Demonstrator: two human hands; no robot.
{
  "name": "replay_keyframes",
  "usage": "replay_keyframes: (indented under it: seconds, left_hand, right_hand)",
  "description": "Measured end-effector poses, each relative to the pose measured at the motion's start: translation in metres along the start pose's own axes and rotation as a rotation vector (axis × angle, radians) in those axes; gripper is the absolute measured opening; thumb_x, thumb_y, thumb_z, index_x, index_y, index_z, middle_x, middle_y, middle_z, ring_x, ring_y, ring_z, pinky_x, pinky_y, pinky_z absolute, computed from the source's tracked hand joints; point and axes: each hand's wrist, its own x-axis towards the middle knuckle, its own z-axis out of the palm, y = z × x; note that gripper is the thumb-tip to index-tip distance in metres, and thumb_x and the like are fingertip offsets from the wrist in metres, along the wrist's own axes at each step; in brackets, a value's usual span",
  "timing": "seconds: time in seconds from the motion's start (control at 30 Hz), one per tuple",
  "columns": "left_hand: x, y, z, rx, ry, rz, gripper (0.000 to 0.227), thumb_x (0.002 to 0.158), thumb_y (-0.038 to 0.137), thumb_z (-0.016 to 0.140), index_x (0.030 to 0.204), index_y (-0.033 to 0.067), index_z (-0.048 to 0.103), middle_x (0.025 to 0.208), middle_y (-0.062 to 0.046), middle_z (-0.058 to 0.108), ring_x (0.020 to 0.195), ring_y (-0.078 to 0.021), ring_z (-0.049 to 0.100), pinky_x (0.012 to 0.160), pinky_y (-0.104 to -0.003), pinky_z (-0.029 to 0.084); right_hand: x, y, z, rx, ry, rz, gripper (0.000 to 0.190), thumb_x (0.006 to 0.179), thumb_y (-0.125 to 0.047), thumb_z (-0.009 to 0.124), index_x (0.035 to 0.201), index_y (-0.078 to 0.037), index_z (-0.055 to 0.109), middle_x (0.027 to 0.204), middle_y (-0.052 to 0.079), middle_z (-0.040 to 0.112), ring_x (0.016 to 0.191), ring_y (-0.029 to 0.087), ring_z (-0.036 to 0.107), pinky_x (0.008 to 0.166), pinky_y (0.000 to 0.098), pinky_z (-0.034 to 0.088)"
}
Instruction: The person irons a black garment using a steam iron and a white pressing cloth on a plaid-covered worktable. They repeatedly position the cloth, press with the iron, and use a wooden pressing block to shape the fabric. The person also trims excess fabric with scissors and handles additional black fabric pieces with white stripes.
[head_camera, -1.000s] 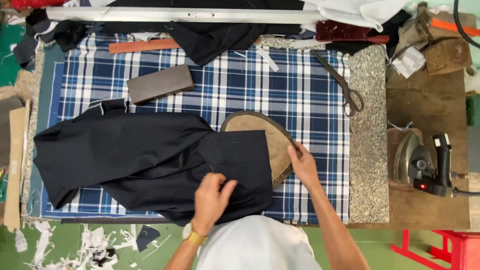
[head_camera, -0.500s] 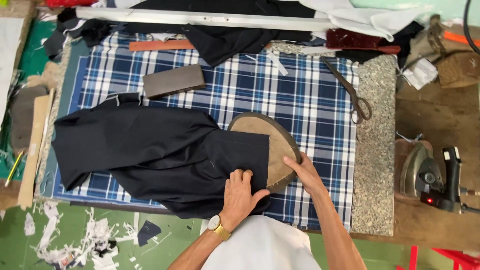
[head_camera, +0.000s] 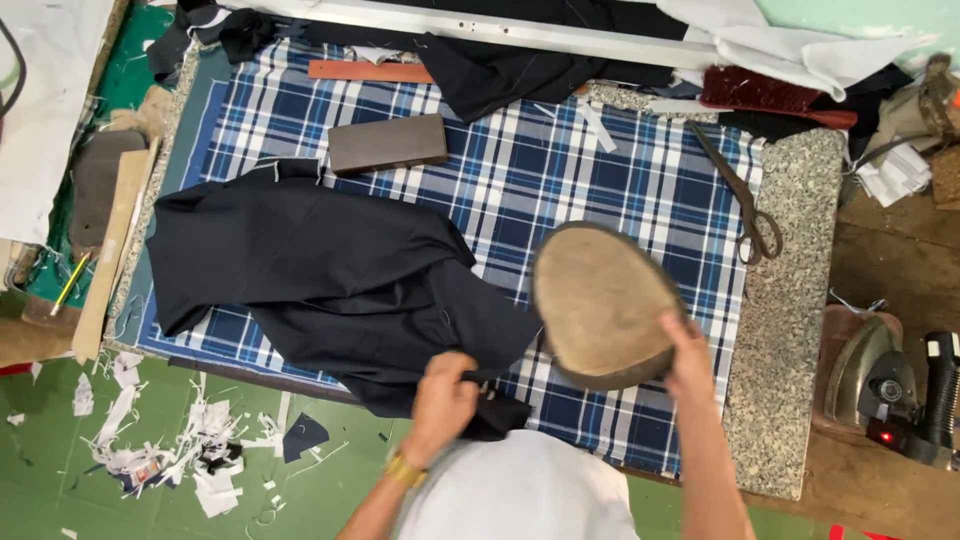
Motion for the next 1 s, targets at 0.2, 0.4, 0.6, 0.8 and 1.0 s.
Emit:
replay_keyframes:
  seconds: [0.2,0.4,0.6,0.8,1.0]
  left_hand:
    - [-0.049,-0.115,-0.112,-0.282,0.572,-0.535,0.031,0.088,0.004,0.054,0.116,0.01,0.067,0.111,-0.006,0.066,0.1,-0.0201,0.059,0.096,-0.034,0.046]
    - [-0.06,-0.128,-0.146,-0.598,0.799,-0.571,0.015,0.089,0.003,0.052,0.085,0.0128,0.042,0.084,0.003,0.044,0.08,-0.0083,0.039,0.075,-0.023,0.036]
    - [-0.058,-0.1,-0.153,-0.538,0.763,-0.568,0.013,0.09,0.011,0.054,0.088,0.0148,0.041,0.084,0.004,0.042,0.079,-0.0077,0.038,0.074,-0.026,0.036]
    - [-0.056,-0.026,-0.191,-0.55,0.6,-0.566,0.036,0.086,0.001,0.048,0.118,0.0019,0.063,0.11,-0.005,0.065,0.099,-0.0162,0.057,0.09,-0.03,0.045]
    - [-0.083,-0.047,-0.202,-0.468,0.379,-0.397,0.007,0.087,0.005,0.052,0.086,0.0102,0.058,0.078,0.005,0.049,0.072,-0.0098,0.04,0.068,-0.028,0.034]
  right_hand:
    - [0.024,-0.013,-0.067,-0.067,0.172,-0.273,0.055,0.104,-0.036,0.061,0.145,-0.002,0.049,0.147,0.019,0.054,0.137,0.038,0.054,0.111,0.0548,0.049]
    - [0.115,0.021,-0.055,-0.406,0.285,-1.326,0.013,0.112,0.011,0.063,0.121,0.004,0.069,0.11,0.019,0.073,0.097,0.027,0.069,0.081,0.0331,0.057]
    - [-0.012,0.003,0.141,-0.484,-0.582,-0.408,0.04,0.106,-0.031,0.041,0.127,-0.009,0.067,0.117,0.008,0.077,0.098,0.019,0.073,0.089,0.0326,0.06]
    - [0.0,0.059,0.273,-0.08,-0.897,0.018,0.058,0.093,-0.053,0.06,0.121,-0.002,0.066,0.096,0.011,0.066,0.08,0.023,0.065,0.075,0.0353,0.054]
    - [-0.001,0.054,0.323,0.095,-0.858,0.175,0.064,0.08,-0.037,0.074,0.133,-0.002,0.064,0.133,0.012,0.069,0.119,0.026,0.066,0.101,0.0386,0.054]
